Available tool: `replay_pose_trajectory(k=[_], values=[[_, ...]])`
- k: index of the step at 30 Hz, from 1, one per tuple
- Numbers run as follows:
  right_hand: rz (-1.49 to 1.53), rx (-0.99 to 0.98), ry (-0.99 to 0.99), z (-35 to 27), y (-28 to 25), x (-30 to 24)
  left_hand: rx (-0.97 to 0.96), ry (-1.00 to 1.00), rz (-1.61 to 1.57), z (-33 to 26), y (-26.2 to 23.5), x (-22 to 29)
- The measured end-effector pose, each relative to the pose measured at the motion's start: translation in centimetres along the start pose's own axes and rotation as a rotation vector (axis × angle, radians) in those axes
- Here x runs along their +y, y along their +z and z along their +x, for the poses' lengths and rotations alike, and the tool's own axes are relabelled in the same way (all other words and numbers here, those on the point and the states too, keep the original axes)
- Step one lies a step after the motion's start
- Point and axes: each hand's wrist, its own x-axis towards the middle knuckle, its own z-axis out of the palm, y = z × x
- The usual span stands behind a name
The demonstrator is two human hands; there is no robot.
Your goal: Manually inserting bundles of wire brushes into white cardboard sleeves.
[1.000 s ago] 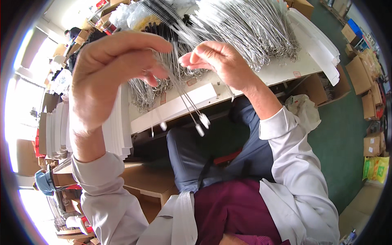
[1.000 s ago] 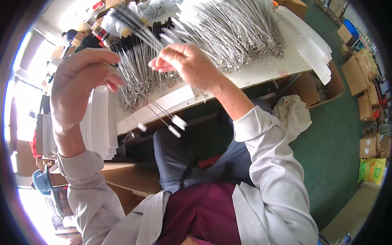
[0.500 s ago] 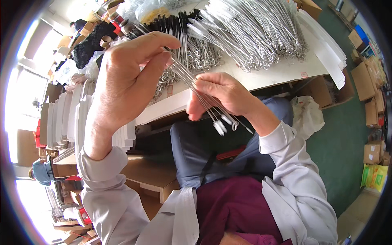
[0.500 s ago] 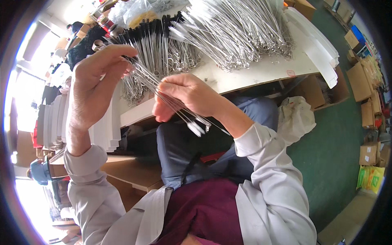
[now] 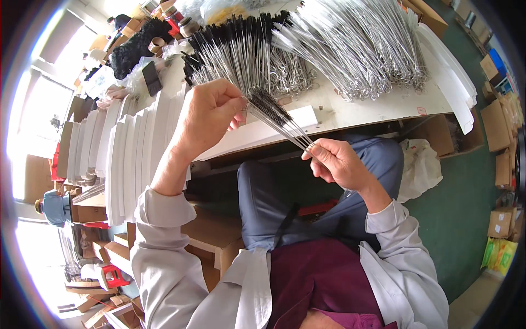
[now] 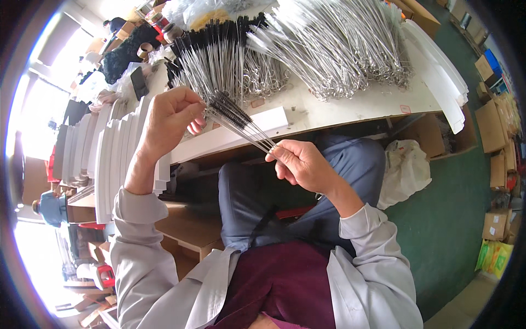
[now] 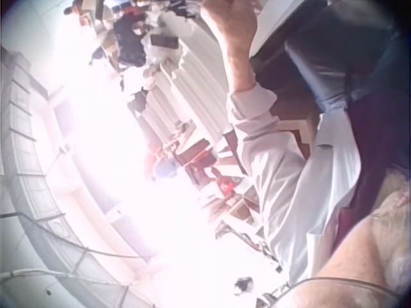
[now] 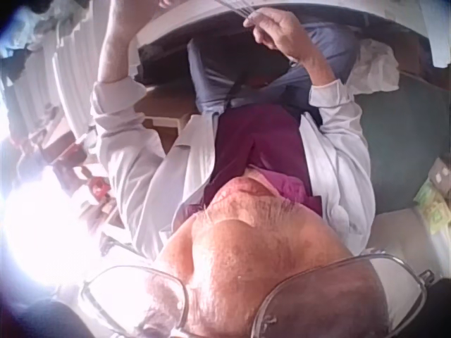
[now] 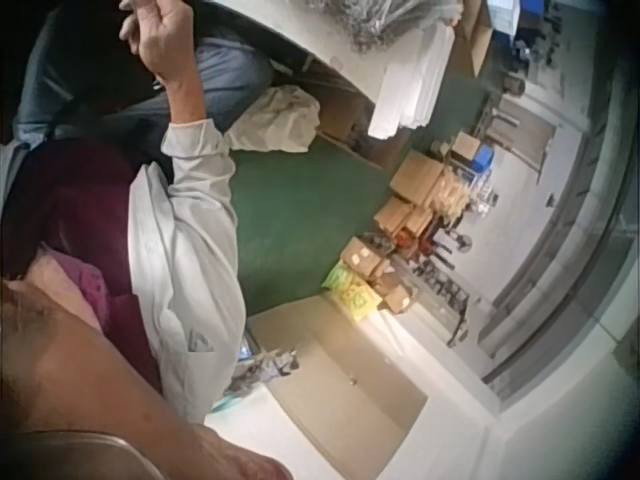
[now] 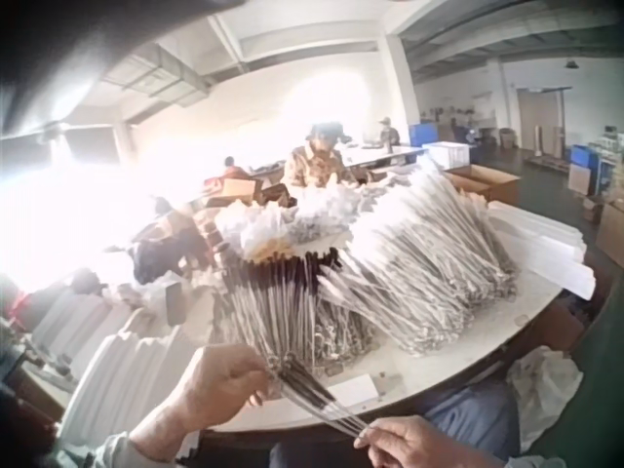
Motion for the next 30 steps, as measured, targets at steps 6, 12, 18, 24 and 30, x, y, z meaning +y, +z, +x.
replay_pose_trajectory(k=[6,12,18,24,30], values=[[-0.180,0.106,-0.122,-1.2,-0.7,1.2,-0.178,-0.201,-0.389,0.5,-0.7,-2.4],[-0.211,0.146,-0.118,-1.3,-0.6,1.3,-0.081,-0.155,-0.626,0.1,1.6,-2.9],[-0.139,0.111,-0.036,-1.2,-0.9,1.1,0.019,-0.058,-0.589,-0.1,2.5,-3.1],[-0.137,0.107,0.014,-1.2,-1.1,1.6,-0.091,0.058,-0.139,-0.9,1.7,-3.1],[-0.153,0.090,0.005,-0.9,-0.8,1.1,-0.013,0.399,0.325,-1.9,2.0,-2.1]])
